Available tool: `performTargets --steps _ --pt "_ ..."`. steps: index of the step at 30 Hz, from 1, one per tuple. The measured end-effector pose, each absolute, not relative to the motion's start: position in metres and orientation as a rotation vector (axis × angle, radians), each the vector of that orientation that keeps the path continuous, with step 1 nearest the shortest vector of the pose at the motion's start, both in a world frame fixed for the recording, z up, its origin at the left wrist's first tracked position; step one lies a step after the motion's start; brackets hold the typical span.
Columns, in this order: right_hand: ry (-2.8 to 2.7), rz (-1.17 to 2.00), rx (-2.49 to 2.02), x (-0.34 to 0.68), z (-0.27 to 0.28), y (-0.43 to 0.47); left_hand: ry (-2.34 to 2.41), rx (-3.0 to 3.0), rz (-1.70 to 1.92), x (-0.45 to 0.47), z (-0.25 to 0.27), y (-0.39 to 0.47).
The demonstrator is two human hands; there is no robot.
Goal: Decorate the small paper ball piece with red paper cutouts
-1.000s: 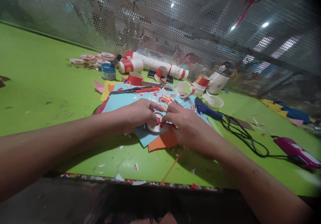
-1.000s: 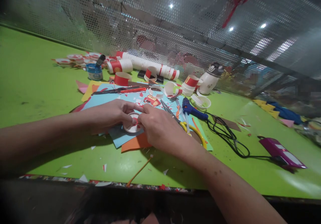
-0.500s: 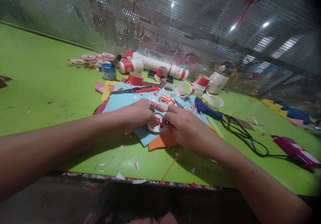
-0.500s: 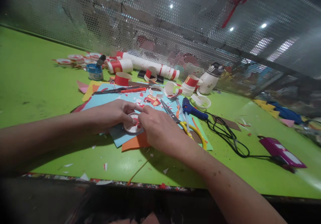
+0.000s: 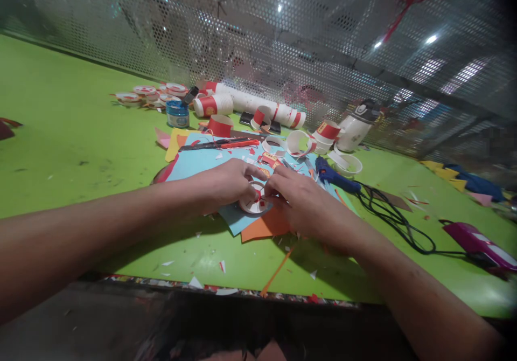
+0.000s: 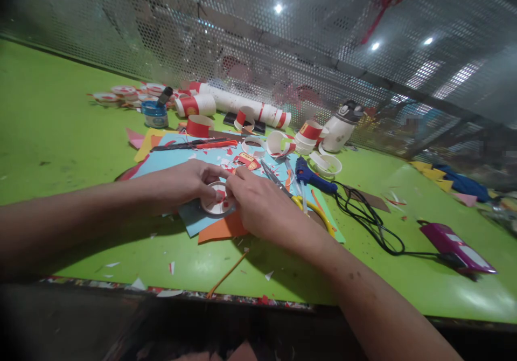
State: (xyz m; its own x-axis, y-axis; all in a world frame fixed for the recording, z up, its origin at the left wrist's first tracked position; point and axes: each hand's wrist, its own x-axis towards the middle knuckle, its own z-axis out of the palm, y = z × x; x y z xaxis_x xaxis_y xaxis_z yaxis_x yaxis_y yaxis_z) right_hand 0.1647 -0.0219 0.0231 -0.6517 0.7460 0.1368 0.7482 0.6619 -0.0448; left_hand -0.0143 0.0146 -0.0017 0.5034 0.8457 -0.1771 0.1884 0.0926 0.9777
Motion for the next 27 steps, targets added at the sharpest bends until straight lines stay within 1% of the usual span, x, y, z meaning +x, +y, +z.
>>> performTargets --steps 12,18,21,24,27 --pt "-2.665 -0.062 -1.072 0.167 0.019 -0.011 0.951 1.346 0.602 -0.014 0.003 0.013" --pt "-2.490 -0.006 -0.939 0.172 0.028 -0.008 0.945 1.243 0.605 -0.016 0.004 0.010" --pt "-2.465 -0.033 -1.022 0.180 0.032 -0.006 1.010 1.251 0.603 -0.016 0.009 0.009" --pt "-2.610 -0.080 -1.174 0.188 0.032 -0.005 1.092 1.275 0.630 -0.016 0.014 0.010" --pt "-2.768 -0.007 -1.239 0.190 0.027 -0.007 1.132 1.296 0.669 -0.016 0.019 0.010"
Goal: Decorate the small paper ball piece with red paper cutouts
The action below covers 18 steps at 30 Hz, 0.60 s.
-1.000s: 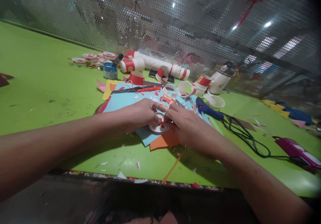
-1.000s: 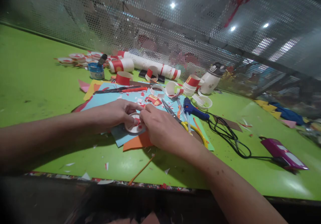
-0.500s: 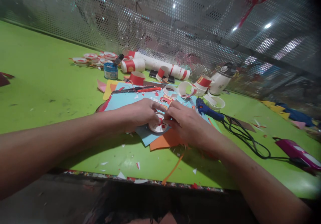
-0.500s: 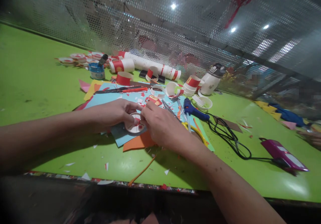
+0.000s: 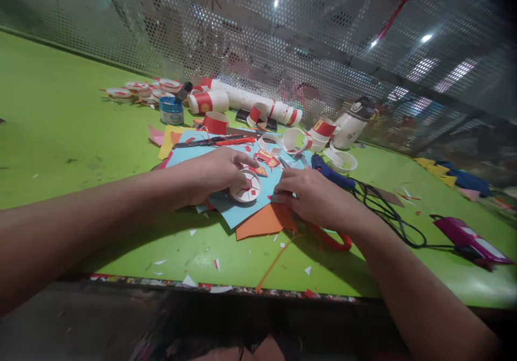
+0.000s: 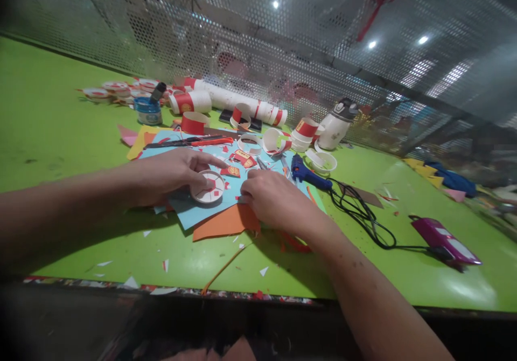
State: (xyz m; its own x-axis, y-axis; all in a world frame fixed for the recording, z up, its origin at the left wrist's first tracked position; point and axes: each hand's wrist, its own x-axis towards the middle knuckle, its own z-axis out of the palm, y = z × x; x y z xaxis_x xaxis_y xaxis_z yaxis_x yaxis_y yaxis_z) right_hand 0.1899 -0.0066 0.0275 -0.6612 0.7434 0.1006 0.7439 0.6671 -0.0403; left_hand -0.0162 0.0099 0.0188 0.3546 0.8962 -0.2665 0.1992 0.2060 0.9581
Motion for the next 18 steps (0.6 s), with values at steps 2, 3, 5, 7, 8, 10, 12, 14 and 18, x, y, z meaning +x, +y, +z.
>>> performTargets --steps 2,3,5,7,8,10,12,14,18 --pt "-2.800 0.041 -1.265 0.187 0.025 -0.008 1.146 1.309 0.677 -0.016 0.020 0.010" --pt "-2.804 0.045 -1.282 0.185 0.024 -0.008 1.148 1.312 0.678 -0.016 0.021 0.010" --pt "-2.815 0.035 -1.322 0.182 0.023 -0.008 1.144 1.303 0.665 -0.016 0.020 0.010" --pt "-2.828 0.021 -1.353 0.178 0.022 -0.008 1.135 1.286 0.647 -0.016 0.019 0.011" --pt "-2.831 0.016 -1.366 0.177 0.022 -0.008 1.135 1.285 0.642 -0.016 0.018 0.011" --pt "-2.830 0.002 -1.386 0.175 0.021 -0.009 1.138 1.295 0.641 -0.016 0.016 0.012" --pt "-2.835 -0.045 -1.399 0.174 0.020 -0.009 1.139 1.305 0.639 -0.017 0.015 0.013" --pt "-2.859 -0.115 -1.393 0.174 0.018 -0.011 1.136 1.305 0.631 -0.017 0.014 0.013" --pt "-2.898 -0.134 -1.370 0.176 0.016 -0.012 1.133 1.302 0.620 -0.017 0.014 0.014"
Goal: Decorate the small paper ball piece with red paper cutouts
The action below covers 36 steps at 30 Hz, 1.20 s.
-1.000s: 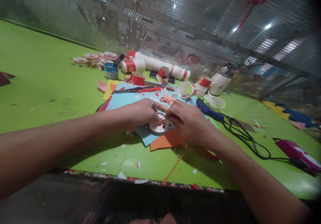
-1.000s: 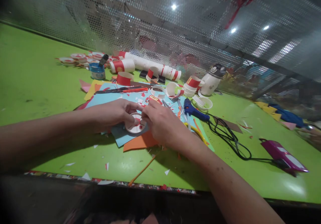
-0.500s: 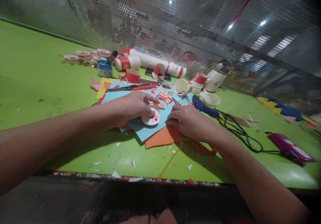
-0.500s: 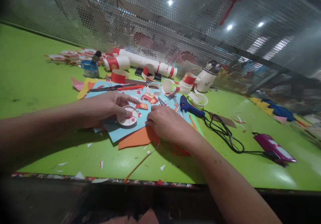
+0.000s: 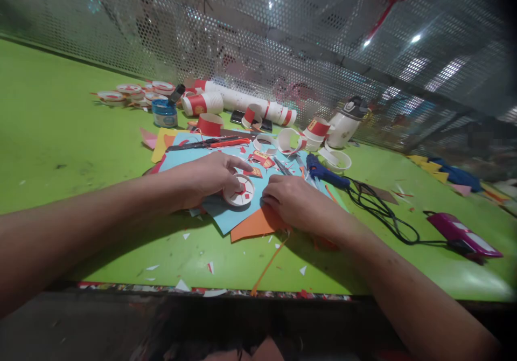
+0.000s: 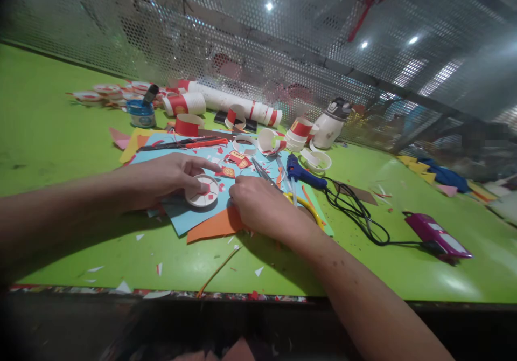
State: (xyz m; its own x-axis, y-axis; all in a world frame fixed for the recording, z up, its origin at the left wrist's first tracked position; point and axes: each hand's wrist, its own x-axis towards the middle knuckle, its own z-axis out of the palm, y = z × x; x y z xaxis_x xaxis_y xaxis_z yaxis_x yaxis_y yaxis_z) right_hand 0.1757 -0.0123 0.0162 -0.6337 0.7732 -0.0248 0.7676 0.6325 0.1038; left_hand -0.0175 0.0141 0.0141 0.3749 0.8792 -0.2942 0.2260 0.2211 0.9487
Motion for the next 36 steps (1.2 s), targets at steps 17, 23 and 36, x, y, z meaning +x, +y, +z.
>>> performTargets --steps 17,23,36 --pt "3.500 -0.228 1.344 0.179 0.024 -0.016 0.969 1.144 0.622 -0.019 0.019 0.009" --pt "3.588 0.026 1.161 0.181 0.016 -0.013 0.929 1.139 0.616 -0.020 0.020 0.008" --pt "3.549 0.225 1.103 0.179 0.013 -0.015 0.896 1.146 0.602 -0.020 0.020 0.007"
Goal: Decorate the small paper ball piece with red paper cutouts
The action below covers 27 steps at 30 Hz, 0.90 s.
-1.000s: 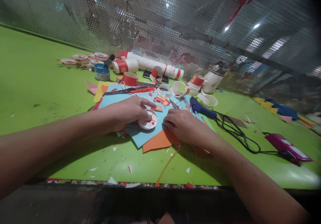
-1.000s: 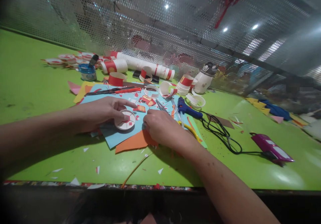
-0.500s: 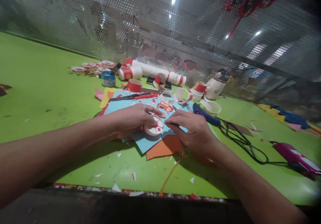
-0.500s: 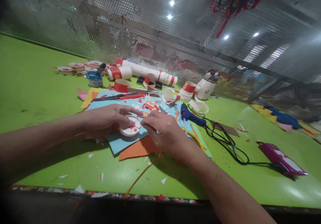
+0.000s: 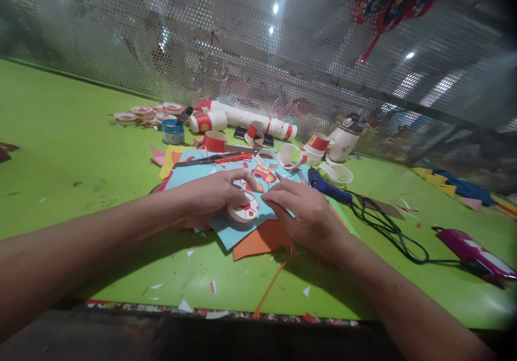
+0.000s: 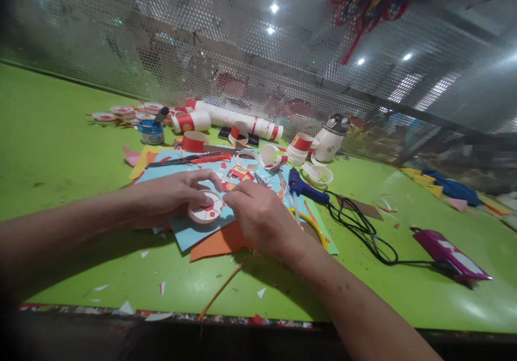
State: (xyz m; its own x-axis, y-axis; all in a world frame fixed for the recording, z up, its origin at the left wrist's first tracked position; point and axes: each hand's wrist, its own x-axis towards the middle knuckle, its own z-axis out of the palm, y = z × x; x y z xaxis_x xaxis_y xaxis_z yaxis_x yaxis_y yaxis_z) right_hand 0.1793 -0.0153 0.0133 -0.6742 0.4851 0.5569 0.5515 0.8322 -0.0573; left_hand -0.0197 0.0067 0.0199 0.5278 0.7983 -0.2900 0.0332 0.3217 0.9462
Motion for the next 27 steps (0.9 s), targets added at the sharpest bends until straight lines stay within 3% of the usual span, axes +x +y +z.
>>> performTargets --steps 20,24,27 --pt "-2.383 -0.287 -0.608 0.1789 0.0111 -0.0154 0.803 1.146 0.638 -0.0212 0.0222 0.0062" --pt "-2.283 -0.119 -0.690 0.1766 0.0138 -0.0167 0.795 1.143 0.649 -0.0217 0.0214 0.0079" --pt "-2.114 0.194 -0.922 0.1745 0.0192 -0.0181 0.802 1.161 0.650 -0.0215 0.0201 0.0082"
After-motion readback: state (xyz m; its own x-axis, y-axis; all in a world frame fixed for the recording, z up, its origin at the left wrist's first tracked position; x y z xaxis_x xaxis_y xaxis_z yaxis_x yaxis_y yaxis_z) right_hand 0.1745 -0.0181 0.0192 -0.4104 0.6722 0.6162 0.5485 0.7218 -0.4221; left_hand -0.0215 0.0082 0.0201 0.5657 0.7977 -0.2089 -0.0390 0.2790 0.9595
